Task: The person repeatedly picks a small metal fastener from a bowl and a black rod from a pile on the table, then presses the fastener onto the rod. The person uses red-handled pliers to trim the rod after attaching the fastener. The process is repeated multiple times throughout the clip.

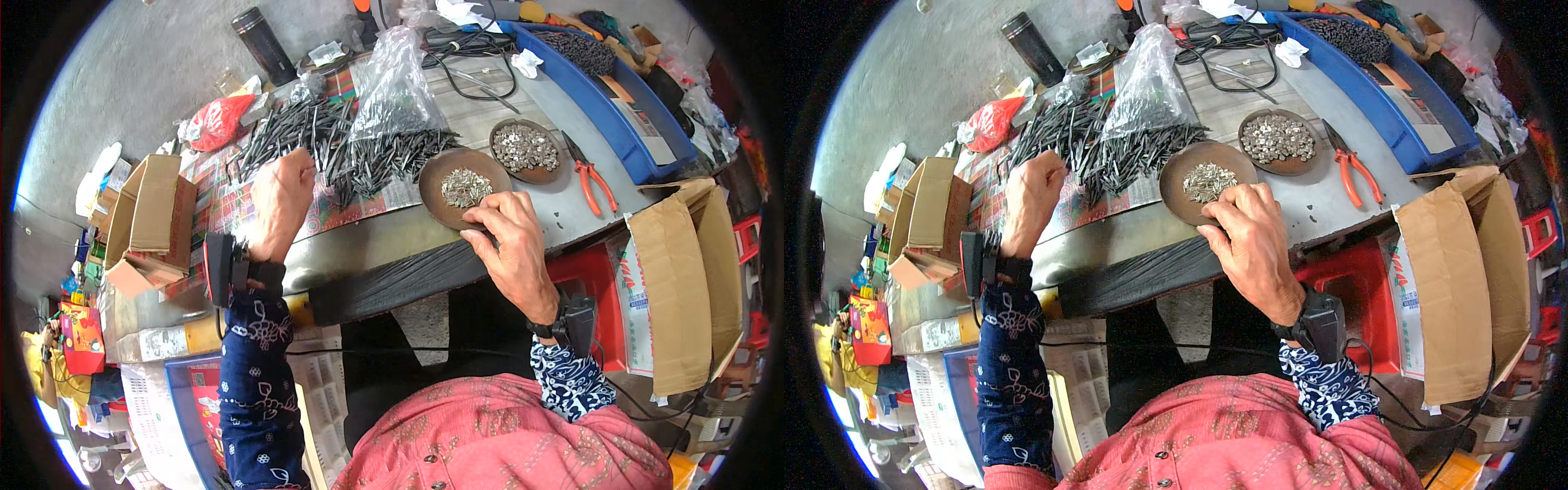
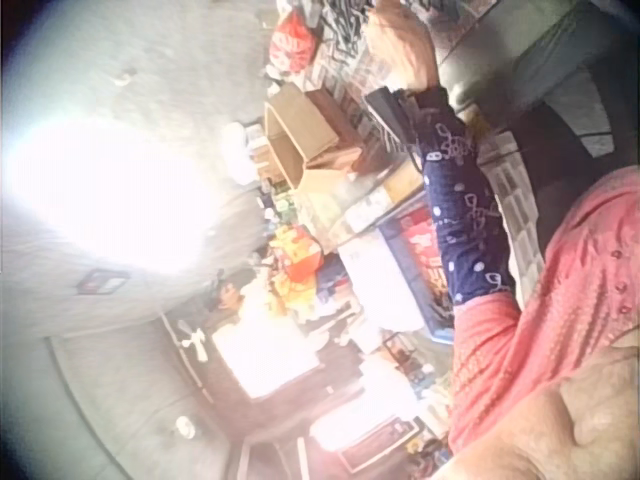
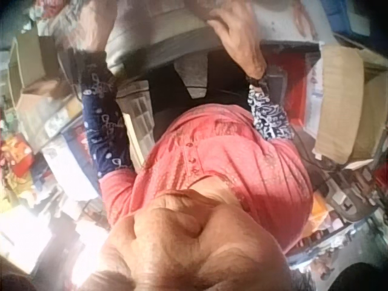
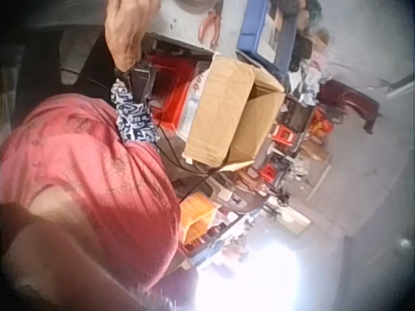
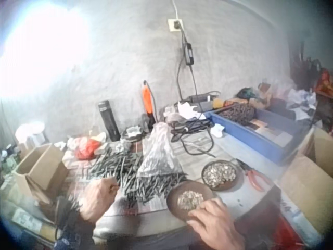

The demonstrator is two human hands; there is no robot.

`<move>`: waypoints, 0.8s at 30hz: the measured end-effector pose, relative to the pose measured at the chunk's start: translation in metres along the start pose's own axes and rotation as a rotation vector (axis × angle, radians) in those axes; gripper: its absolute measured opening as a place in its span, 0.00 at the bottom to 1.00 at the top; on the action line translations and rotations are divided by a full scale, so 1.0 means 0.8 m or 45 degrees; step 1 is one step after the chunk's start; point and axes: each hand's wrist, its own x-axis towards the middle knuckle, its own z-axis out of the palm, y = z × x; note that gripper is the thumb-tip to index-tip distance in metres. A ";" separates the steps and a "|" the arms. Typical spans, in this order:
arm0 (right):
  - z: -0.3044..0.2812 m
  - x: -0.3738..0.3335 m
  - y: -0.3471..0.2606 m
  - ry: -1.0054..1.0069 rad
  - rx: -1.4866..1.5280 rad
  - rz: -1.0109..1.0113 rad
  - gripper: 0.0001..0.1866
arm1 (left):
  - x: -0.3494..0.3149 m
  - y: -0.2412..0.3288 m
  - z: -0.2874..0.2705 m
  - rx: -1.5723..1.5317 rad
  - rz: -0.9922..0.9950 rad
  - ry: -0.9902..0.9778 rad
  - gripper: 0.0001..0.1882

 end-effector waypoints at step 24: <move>-0.001 0.002 0.006 -0.056 0.150 0.025 0.05 | 0.013 0.022 0.014 -0.142 -0.124 0.057 0.04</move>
